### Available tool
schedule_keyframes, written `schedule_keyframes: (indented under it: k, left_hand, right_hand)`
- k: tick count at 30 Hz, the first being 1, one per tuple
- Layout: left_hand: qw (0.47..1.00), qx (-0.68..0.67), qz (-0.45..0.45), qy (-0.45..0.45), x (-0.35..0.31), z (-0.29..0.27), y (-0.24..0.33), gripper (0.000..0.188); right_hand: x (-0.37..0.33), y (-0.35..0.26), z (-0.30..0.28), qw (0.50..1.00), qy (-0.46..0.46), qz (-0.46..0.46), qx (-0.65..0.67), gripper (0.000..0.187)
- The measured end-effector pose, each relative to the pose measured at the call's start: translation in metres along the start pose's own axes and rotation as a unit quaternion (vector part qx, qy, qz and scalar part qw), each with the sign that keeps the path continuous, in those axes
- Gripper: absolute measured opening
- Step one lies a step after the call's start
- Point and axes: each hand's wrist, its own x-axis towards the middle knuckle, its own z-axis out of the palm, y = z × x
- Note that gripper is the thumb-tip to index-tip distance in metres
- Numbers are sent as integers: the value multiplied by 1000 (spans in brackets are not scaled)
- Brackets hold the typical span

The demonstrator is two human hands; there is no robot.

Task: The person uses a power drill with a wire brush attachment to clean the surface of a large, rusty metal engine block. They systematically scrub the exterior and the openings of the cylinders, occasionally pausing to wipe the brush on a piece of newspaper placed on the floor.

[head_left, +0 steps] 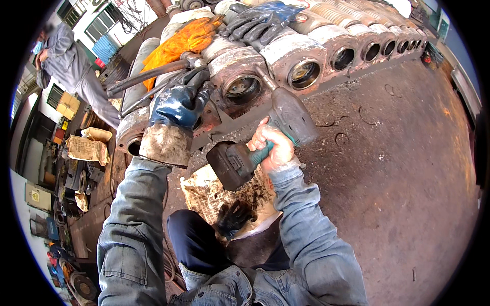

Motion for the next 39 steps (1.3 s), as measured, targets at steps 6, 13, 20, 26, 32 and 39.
schedule_keyframes:
  k: [6,13,20,26,32,39]
  left_hand:
    - [1000,13,7,-2,-2,-11,2,36]
    - [1000,-6,14,21,-3,-14,0,36]
    - [999,-26,21,35,-2,-4,-4,36]
    - [998,-30,23,44,-9,0,-6,36]
    - [995,-62,37,71,-19,-2,-1,36]
    - [987,-123,-29,101,-84,1,36,36]
  right_hand:
    - [-11,-26,30,928,70,-125,-343,29]
    - [-5,-85,50,621,62,-94,-776,47]
    - [-2,-72,28,670,121,-113,-724,37]
    - [-11,-60,26,845,139,-106,-506,30]
    - [-42,-37,-11,902,147,-99,-394,41]
    - [-37,-64,-34,854,148,32,-498,35]
